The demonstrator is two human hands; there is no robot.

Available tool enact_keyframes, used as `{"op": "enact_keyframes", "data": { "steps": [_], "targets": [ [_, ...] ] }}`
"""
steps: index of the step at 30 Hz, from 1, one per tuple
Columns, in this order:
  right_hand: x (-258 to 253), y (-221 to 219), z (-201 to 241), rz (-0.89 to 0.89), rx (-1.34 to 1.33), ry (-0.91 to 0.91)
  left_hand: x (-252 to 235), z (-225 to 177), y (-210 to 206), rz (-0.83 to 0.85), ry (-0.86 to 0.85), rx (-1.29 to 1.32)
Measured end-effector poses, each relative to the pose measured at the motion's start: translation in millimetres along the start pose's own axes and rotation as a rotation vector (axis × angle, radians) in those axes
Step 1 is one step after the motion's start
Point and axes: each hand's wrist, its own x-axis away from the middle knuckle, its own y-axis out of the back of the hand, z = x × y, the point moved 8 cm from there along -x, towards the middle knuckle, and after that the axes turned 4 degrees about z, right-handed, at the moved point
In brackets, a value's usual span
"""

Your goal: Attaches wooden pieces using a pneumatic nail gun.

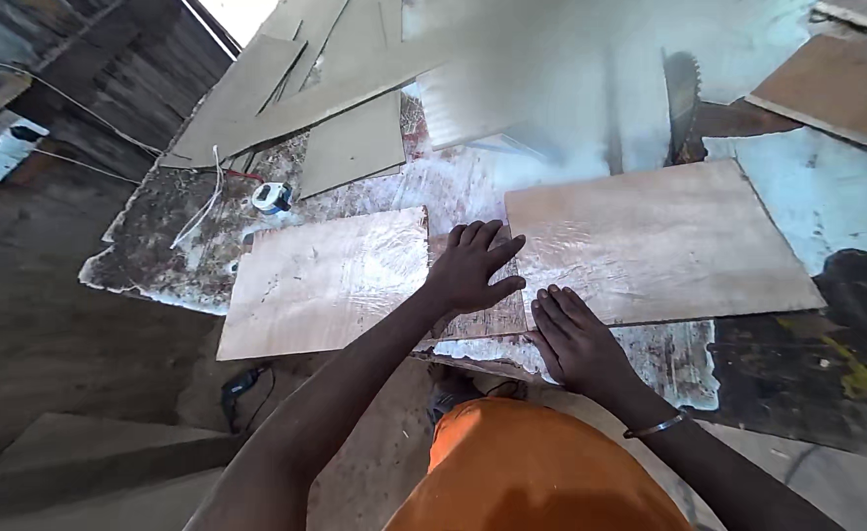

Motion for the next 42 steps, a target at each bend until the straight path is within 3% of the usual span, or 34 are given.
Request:
{"op": "enact_keyframes", "data": {
  "steps": [3,5,8,10,14,16,18,20,23,25,28,31,34,37,39,42],
  "targets": [
    [0,3,0,0.074,-0.005,0.022,0,-5,-1,-0.012,-0.061,0.000],
    [0,5,-3,0.130,-0.034,0.001,1,-16,0,-0.018,-0.200,-0.005],
    [0,8,-8,0.049,-0.064,-0.048,1,-28,-3,0.001,-0.411,-0.032],
    [-1,7,-8,0.022,-0.065,-0.045,1,-29,-3,0.006,-0.442,-0.001],
    [6,31,-19,0.160,-0.140,-0.061,11,-30,6,-0.025,-0.444,0.058],
    [30,71,-68,0.102,-0.071,-0.245,5,-34,6,-0.119,-0.466,0.061],
    [74,130,-138,0.005,0.057,-0.597,2,-30,4,-0.158,-0.455,0.049],
    [135,192,-211,-0.058,0.186,-0.979,0,-27,1,-0.166,-0.439,0.054],
    [227,253,-290,-0.079,0.344,-1.298,1,-30,-1,-0.155,-0.414,0.053],
    [263,252,-323,0.023,0.312,-1.363,4,-28,-3,-0.097,-0.376,0.027],
    [272,249,-344,0.109,0.340,-1.381,4,-24,-5,-0.043,-0.371,0.055],
    [287,249,-359,0.211,0.312,-1.532,5,-24,-4,-0.035,-0.392,0.080],
    [270,246,-316,0.205,0.168,-1.637,3,-23,-4,-0.034,-0.400,0.103],
    [216,236,-203,-0.026,-0.200,-1.585,3,-21,-5,-0.024,-0.391,0.134],
    [180,211,-127,-0.161,-0.622,-1.485,3,-21,-4,-0.017,-0.393,0.145],
    [120,161,-38,-0.023,-0.866,-1.341,2,-19,-3,-0.023,-0.400,0.166]
  ]
}}
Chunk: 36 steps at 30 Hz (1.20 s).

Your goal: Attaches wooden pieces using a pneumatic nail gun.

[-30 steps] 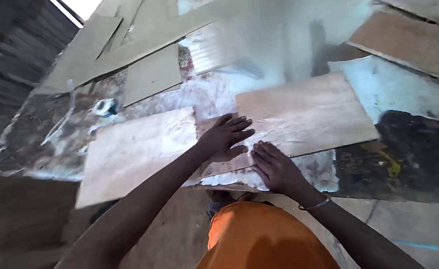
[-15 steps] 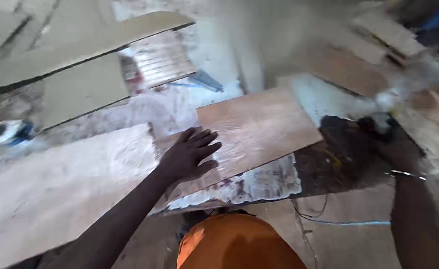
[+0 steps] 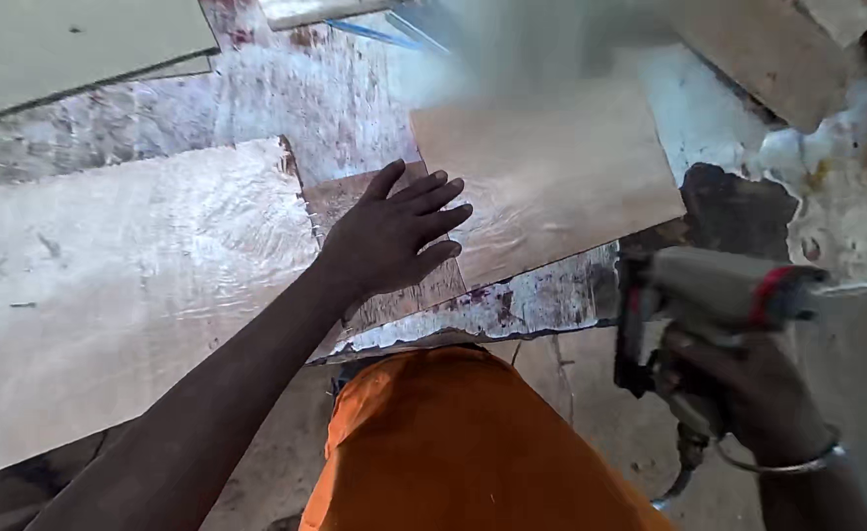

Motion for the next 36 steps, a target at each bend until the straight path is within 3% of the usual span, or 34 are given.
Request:
{"op": "enact_keyframes", "data": {
  "steps": [4,10,15,21,27,33,36],
  "targets": [
    [15,-98,17,0.181,0.209,0.037,2,1,1,-0.007,-0.016,0.008],
    [2,-149,33,0.243,0.290,-0.030,2,6,1,-0.027,0.006,0.042],
    [5,-158,32,0.220,0.319,-0.149,1,7,1,-0.025,-0.008,0.071],
    [10,-160,29,0.157,0.290,-0.146,1,6,0,-0.017,-0.022,0.068],
    [6,-159,35,0.217,0.412,-0.172,-1,6,2,-0.001,-0.005,0.065],
    [8,-146,45,0.168,0.118,-0.098,0,8,6,-0.056,-0.025,0.126],
    [-3,-146,61,0.146,0.069,-0.042,-29,28,31,-0.170,-0.030,0.229]
  ]
}}
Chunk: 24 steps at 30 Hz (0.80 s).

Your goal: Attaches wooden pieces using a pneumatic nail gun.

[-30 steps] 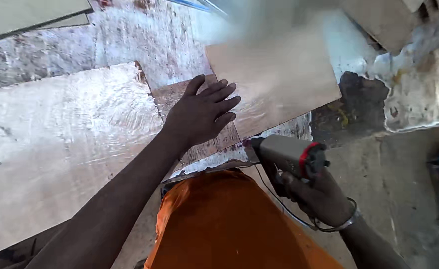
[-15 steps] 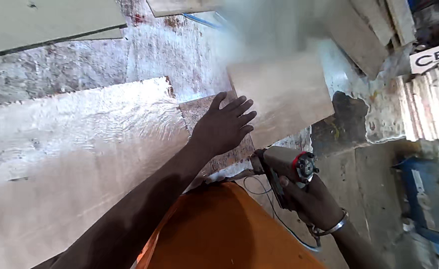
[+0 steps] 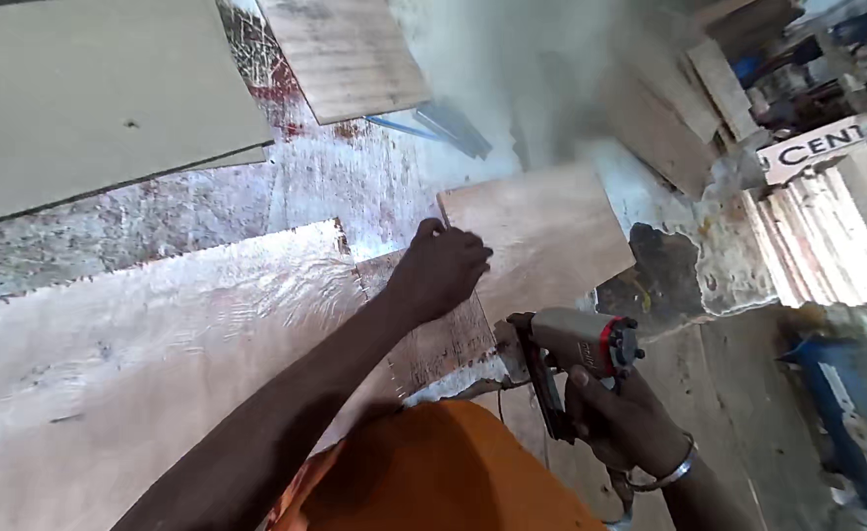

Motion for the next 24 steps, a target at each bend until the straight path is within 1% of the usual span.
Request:
{"op": "enact_keyframes", "data": {
  "steps": [2,3,5,7,9,11,14,19,24],
  "targets": [
    [-13,-2,9,0.005,0.023,-0.013,-32,21,19,-0.060,0.080,-0.007],
    [-20,-4,13,0.016,0.039,-0.026,-46,35,25,-0.096,0.147,-0.028],
    [-35,-8,20,0.036,0.064,-0.046,-61,60,27,-0.111,0.289,-0.051],
    [-50,-11,27,0.049,0.069,-0.079,-64,75,20,-0.090,0.337,-0.025],
    [-63,-15,30,0.061,0.064,-0.111,-67,80,15,-0.024,0.308,-0.021],
    [-74,-18,30,0.073,0.067,-0.167,-70,84,14,-0.002,0.251,0.034],
    [-91,-23,40,0.083,0.088,-0.198,-77,95,20,0.034,0.230,0.115],
    [-114,-28,56,0.105,0.151,-0.180,-83,99,19,0.105,0.235,0.134],
    [-121,-30,65,0.117,0.207,-0.168,-84,100,22,0.130,0.254,0.161]
  ]
}}
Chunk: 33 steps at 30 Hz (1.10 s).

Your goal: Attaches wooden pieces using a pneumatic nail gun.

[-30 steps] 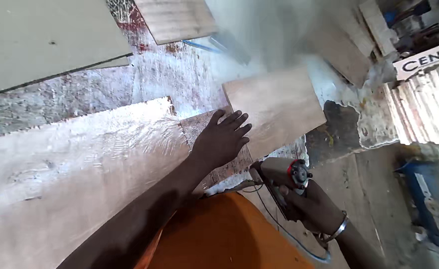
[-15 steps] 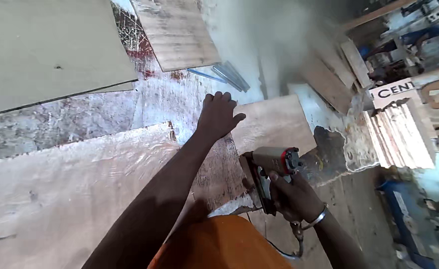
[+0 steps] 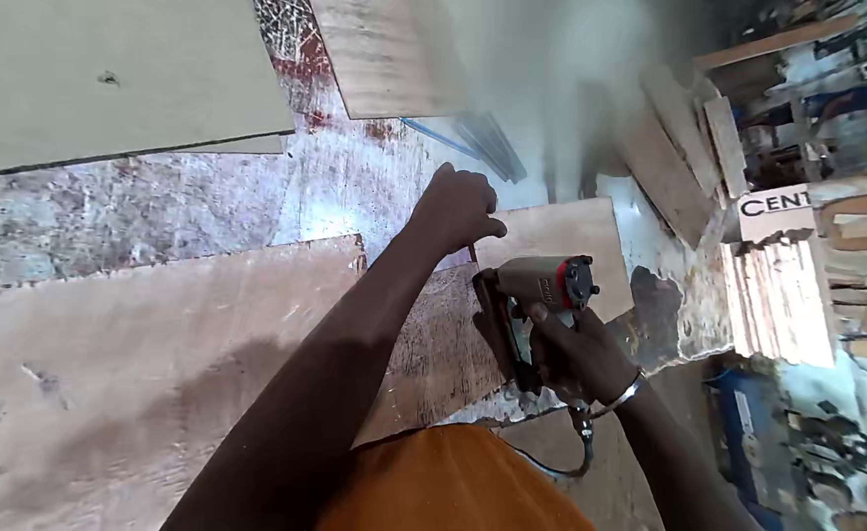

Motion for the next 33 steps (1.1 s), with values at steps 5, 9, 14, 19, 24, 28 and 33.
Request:
{"op": "enact_keyframes", "data": {
  "steps": [5,9,14,19,24,28,33],
  "targets": [
    [7,0,-2,-0.031,0.056,-0.014,1,0,1,0.010,-0.004,0.011],
    [15,-1,-10,-0.025,0.075,-0.037,1,1,1,0.010,-0.009,0.003],
    [26,-5,-19,-0.016,0.079,-0.030,2,2,1,-0.026,-0.041,0.012],
    [36,-5,-33,-0.022,0.036,-0.030,4,3,3,-0.030,-0.023,0.031],
    [44,-8,-42,-0.009,0.024,-0.002,3,4,2,-0.021,-0.026,0.032],
    [50,-11,-46,-0.008,0.022,0.003,4,4,4,-0.023,-0.016,0.037],
    [62,-13,-55,-0.022,0.011,0.029,4,4,4,-0.035,-0.012,0.048]
  ]
}}
